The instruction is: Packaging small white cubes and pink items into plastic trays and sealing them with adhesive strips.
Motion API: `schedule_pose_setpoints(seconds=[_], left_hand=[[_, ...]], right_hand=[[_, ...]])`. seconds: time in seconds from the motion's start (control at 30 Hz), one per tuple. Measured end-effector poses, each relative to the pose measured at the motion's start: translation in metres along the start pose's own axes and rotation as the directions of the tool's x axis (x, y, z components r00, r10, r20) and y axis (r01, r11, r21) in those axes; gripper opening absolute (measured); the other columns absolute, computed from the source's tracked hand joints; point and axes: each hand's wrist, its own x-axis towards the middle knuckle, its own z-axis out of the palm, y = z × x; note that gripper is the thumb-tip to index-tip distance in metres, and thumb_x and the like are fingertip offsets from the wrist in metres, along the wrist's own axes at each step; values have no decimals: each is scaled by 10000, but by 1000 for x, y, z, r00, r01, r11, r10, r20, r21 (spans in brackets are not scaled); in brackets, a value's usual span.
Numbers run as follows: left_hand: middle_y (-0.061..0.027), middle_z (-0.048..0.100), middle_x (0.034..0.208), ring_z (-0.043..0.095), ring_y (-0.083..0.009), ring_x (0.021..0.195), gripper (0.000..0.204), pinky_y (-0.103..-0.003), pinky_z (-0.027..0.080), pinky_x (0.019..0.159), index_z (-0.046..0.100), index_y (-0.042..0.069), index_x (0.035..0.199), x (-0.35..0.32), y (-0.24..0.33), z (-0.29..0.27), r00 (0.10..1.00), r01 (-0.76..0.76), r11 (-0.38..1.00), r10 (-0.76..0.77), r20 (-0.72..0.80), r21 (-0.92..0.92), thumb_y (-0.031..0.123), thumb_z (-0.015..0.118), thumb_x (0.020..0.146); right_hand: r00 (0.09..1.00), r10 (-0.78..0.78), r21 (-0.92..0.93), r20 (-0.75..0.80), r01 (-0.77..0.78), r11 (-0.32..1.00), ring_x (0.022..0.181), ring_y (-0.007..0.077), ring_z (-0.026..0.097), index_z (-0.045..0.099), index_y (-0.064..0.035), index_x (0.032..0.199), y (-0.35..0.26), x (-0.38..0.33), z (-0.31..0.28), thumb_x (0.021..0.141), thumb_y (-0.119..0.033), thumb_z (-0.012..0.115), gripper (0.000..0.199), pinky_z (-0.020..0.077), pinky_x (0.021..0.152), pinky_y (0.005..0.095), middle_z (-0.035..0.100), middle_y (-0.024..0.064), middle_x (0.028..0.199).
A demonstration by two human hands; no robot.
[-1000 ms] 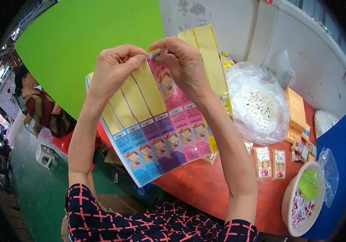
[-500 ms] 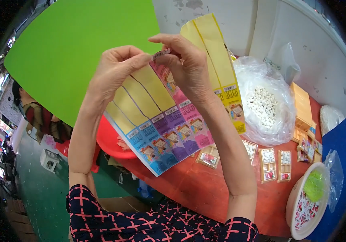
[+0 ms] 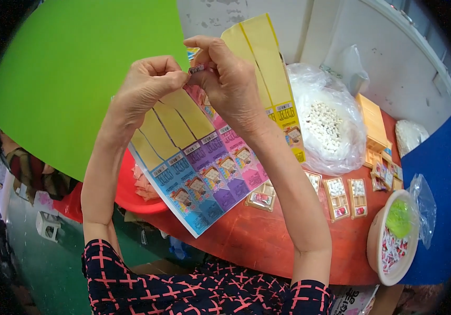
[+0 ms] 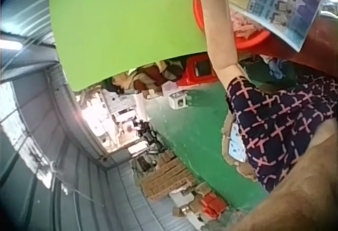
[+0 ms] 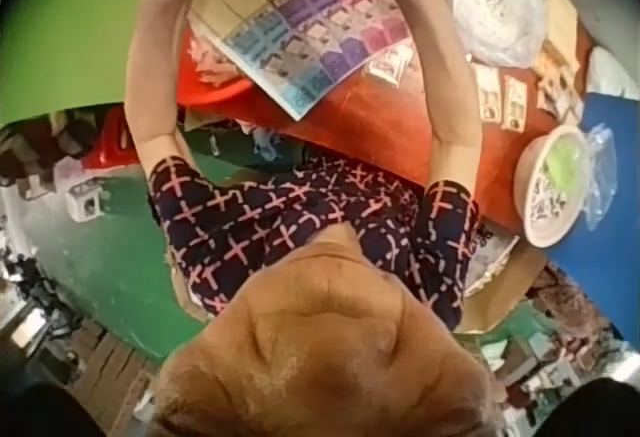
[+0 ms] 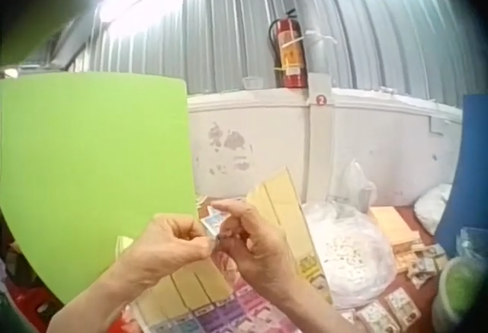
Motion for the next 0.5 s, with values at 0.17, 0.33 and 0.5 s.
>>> schedule_pose_setpoints(seconds=[0.17,0.33,0.5], left_hand=[[37,520,659,447,-34,604,115,-179,347,550,608,25,743,9,-6,-13,997,-64,991,59,-53,-115,136,592,715],[31,510,686,451,-46,620,147,-184,343,550,595,17,759,22,-4,1,995,-101,995,101,8,19,158,563,733],[40,407,640,373,-57,602,165,-197,296,530,481,75,681,48,-37,-36,980,-158,984,146,136,84,149,586,783]], right_hand=[[988,140,73,-70,-135,988,732,75,550,499,-12,1098,6,9,0,707,136,539,420,470,664,194,524,2,765],[994,-39,-129,-105,25,991,683,102,581,517,-31,1058,23,5,-14,649,68,609,430,491,604,239,592,42,758],[949,-246,-261,-197,192,946,629,326,562,564,-36,901,76,25,34,580,-212,686,385,457,550,380,568,151,800]])
